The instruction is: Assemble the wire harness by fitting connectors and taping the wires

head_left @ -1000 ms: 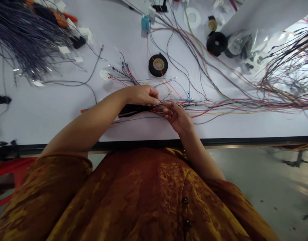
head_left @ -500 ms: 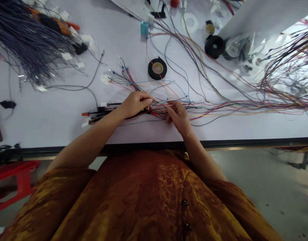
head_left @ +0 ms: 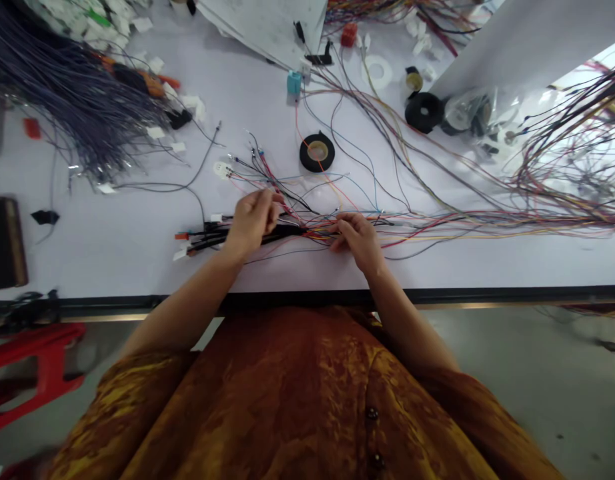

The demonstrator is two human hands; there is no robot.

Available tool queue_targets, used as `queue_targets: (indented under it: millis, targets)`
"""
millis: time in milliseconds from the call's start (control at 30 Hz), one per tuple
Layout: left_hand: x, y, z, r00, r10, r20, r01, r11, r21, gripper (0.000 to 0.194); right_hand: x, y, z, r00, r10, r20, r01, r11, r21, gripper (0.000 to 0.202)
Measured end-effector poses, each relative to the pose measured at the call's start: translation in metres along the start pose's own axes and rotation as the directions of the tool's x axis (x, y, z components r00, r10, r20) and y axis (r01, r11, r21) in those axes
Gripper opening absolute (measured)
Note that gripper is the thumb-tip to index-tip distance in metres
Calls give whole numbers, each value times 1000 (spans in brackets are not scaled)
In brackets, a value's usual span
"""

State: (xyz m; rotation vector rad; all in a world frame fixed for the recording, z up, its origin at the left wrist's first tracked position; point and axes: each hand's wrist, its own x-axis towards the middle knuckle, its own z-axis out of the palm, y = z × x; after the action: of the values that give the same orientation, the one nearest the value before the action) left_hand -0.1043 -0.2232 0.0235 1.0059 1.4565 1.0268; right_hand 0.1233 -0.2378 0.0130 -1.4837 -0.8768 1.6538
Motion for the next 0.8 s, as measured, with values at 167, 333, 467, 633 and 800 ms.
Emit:
queue_targets:
  millis: [167, 333, 467, 633, 800]
  targets:
    - [3, 4, -23, 994, -77, -72, 46, 934, -355, 24, -10, -3, -1, 999, -35, 10, 36, 994, -99, 27]
    - [-6, 32, -25, 996, 8, -84, -34, 948, -316, 28, -19, -16, 17, 893, -425, 150, 450, 818, -358, 20]
    - [-6, 44, -16, 997, 39, -62, -58, 936, -348, 27, 1, -22, 40, 782, -461, 418, 621, 633, -462, 12]
    - [-4, 49, -11, 998, 46, -46, -59, 936, -347, 26, 22, -16, 50, 755, -453, 474, 655, 552, -515, 13]
    - [0, 49, -11, 996, 85, -37, -92, 943, -319, 25, 23, -11, 47, 788, -444, 425, 615, 572, -542, 8]
